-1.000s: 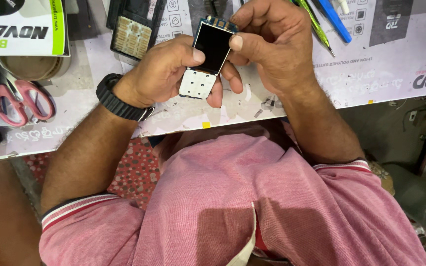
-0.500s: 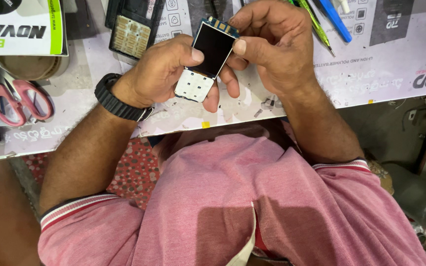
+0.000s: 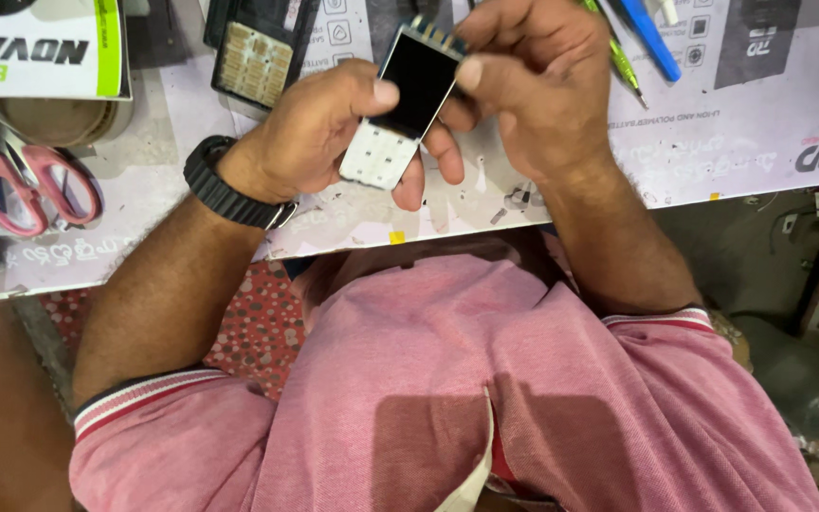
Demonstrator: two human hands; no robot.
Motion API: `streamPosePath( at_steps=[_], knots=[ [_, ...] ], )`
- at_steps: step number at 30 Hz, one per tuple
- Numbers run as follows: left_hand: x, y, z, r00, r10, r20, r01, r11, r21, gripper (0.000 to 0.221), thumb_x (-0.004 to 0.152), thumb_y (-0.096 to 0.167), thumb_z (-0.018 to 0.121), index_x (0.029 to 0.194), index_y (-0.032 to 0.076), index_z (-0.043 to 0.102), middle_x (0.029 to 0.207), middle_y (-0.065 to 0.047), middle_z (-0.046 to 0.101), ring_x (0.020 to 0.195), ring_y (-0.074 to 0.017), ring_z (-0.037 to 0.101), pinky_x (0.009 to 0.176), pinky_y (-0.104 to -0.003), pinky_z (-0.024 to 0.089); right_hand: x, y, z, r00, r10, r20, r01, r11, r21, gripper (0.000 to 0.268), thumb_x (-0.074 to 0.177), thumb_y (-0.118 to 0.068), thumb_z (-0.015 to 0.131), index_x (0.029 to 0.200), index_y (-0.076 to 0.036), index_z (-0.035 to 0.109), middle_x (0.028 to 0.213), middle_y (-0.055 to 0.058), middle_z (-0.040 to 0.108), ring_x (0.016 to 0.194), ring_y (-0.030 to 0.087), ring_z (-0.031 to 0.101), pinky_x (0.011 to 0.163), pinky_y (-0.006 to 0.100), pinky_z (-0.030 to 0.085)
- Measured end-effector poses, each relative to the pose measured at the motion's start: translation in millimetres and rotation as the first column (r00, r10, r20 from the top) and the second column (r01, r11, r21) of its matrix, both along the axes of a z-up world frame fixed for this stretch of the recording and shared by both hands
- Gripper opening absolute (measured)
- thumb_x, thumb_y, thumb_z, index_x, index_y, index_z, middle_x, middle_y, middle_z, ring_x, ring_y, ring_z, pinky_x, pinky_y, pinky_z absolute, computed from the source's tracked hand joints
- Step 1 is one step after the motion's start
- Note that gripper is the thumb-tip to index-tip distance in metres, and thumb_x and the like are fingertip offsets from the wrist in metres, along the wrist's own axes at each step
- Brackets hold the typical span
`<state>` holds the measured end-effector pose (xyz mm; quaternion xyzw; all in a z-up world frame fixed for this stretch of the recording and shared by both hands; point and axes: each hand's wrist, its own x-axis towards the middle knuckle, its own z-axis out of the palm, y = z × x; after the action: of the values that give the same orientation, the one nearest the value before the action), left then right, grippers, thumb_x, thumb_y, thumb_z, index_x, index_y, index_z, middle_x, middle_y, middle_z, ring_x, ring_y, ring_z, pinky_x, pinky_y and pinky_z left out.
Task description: The person manipulates the internal circuit board and keypad of a mobile phone with their hands and a small tool.
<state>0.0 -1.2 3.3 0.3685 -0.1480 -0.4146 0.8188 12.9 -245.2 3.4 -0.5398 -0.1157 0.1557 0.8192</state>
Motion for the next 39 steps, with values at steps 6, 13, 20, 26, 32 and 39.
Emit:
streamPosePath(
  at_steps=[6, 13, 20, 26, 32, 39],
  knots=[
    [-0.8, 3.5, -5.7, 0.993, 0.008, -0.116, -0.004, 0.999, 0.037, 0.070, 0.109, 0.044, 0.031, 0.140, -0.011, 0.059, 0.115, -0.031, 0.073, 0.084, -0.0332, 0.076, 0.076, -0.037, 0.063, -0.1, 1.2, 0.9, 0.986, -0.162, -0.043, 0.164, 0.986, 0.029, 0.013, 0.102, 0.004, 0.071, 0.091, 0.003, 0.066, 0.075, 0.009, 0.062, 0.054, 0.014, 0.050, 0.054, 0.029, 0.043],
    [-0.1, 2.7, -9.9, 0.993, 0.091, -0.073, -0.089, 0.996, 0.020, 0.068, 0.113, 0.043, 0.029, 0.141, -0.011, 0.059, 0.112, -0.031, 0.073, 0.083, -0.0332, 0.075, 0.074, -0.039, 0.065, 1.7, -1.0, -0.4, 0.987, -0.156, -0.042, 0.157, 0.987, 0.026, 0.018, 0.106, 0.001, 0.074, 0.089, 0.001, 0.067, 0.071, 0.008, 0.060, 0.053, 0.016, 0.051, 0.054, 0.031, 0.043],
    [-1.3, 2.5, -13.2, 0.994, 0.102, -0.033, -0.102, 0.995, 0.001, 0.066, 0.115, 0.041, 0.025, 0.140, -0.010, 0.059, 0.110, -0.031, 0.073, 0.078, -0.0319, 0.076, 0.070, -0.038, 0.066, 0.5, -3.9, -7.4, 0.986, -0.164, -0.038, 0.165, 0.986, 0.014, 0.018, 0.105, 0.003, 0.074, 0.089, 0.000, 0.067, 0.070, 0.008, 0.060, 0.054, 0.017, 0.054, 0.055, 0.031, 0.045],
    [-1.8, 4.7, -16.2, 0.995, 0.101, -0.003, -0.101, 0.995, 0.020, 0.059, 0.114, 0.038, 0.029, 0.139, -0.007, 0.058, 0.114, -0.030, 0.074, 0.079, -0.0291, 0.076, 0.069, -0.035, 0.066, 1.4, -10.9, -16.3, 0.986, -0.168, -0.006, 0.168, 0.985, 0.040, 0.015, 0.108, 0.005, 0.071, 0.094, 0.001, 0.068, 0.077, 0.008, 0.064, 0.060, 0.018, 0.058, 0.057, 0.033, 0.046],
    [-4.1, 5.2, -20.6, 0.994, 0.110, -0.004, -0.110, 0.994, 0.005, 0.040, 0.114, 0.026, 0.053, 0.124, -0.012, 0.062, 0.114, -0.030, 0.074, 0.086, -0.0291, 0.077, 0.076, -0.038, 0.066, 3.0, -8.8, -14.1, 0.969, -0.237, -0.064, 0.242, 0.968, 0.074, 0.013, 0.104, 0.008, 0.066, 0.094, -0.001, 0.066, 0.075, 0.009, 0.063, 0.058, 0.017, 0.056, 0.054, 0.032, 0.045],
    [0.3, 0.4, -13.0, 0.996, 0.084, 0.008, -0.083, 0.994, -0.074, 0.035, 0.109, 0.024, 0.065, 0.132, -0.001, 0.061, 0.113, -0.019, 0.074, 0.087, -0.0211, 0.075, 0.077, -0.032, 0.064, 0.1, 3.0, -0.2, 0.984, -0.170, 0.057, 0.172, 0.985, -0.027, 0.008, 0.102, 0.006, 0.070, 0.098, 0.002, 0.065, 0.080, 0.008, 0.065, 0.054, 0.015, 0.051, 0.051, 0.029, 0.041]
  ],
)
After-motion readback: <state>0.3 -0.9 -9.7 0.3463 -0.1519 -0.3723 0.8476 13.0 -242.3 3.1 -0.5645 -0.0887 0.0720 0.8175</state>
